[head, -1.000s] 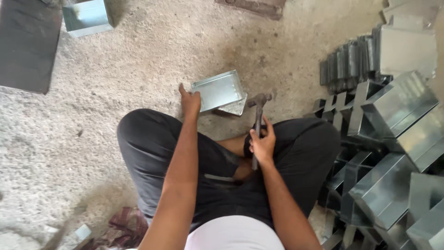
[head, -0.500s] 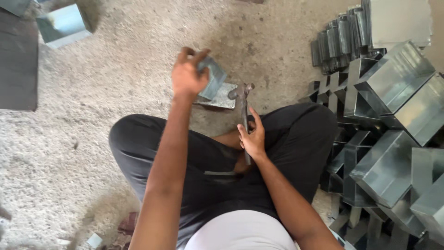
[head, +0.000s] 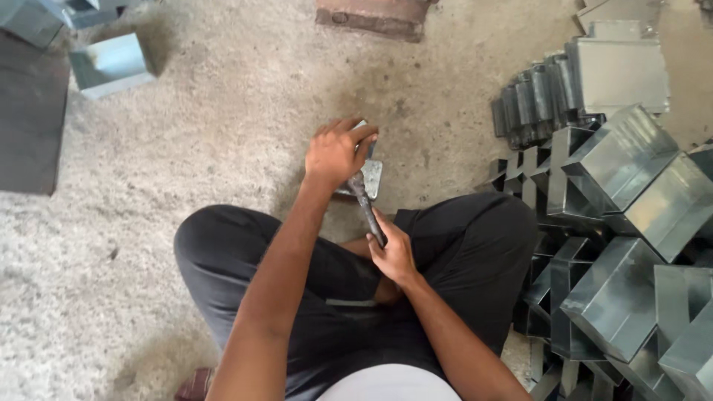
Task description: The person sits on the floor and repeatedly hammers a small metal box placed on a metal block. They adjust the box's position and orientation between strikes. The person then picks up a finished box and places it on a nearby stack of similar metal boxes.
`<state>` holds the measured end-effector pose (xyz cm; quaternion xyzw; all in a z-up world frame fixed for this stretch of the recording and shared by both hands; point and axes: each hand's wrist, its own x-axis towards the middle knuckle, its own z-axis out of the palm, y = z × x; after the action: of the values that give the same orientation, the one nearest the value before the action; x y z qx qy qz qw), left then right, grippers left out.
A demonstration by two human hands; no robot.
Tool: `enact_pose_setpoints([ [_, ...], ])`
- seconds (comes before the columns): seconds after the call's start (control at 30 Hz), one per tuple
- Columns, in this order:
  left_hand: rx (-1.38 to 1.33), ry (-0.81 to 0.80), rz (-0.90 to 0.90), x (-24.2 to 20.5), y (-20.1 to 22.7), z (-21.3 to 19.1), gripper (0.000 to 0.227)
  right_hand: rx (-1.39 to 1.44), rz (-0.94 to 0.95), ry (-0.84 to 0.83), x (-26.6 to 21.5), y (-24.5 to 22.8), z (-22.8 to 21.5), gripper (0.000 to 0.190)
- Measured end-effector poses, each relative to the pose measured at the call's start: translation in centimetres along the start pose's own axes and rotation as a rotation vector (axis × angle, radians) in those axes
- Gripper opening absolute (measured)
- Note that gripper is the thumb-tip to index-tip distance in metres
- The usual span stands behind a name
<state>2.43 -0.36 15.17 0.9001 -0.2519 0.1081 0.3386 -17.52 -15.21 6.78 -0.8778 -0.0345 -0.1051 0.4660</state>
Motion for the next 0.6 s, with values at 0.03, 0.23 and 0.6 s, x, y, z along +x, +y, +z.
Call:
enact_pose_setpoints([
  [0.03, 0.000, 0.015, 0.013, 0.0, 0.0, 0.0, 0.021, -0.009, -0.009, -0.004, 0.3, -0.1, 0.0, 0.065],
  [0.23, 0.044, -0.021, 0.007, -0.5, 0.5, -0.2, 0.022, -0.105, -0.125, -0.071, 1.9, -0.1, 0.3, 0.067],
  [0.6, 0.068, -0.049, -0.049, -0.2, -0.1, -0.3, 0.025, -0.174, -0.134, -0.146, 3.0, 0.3, 0.3, 0.064],
])
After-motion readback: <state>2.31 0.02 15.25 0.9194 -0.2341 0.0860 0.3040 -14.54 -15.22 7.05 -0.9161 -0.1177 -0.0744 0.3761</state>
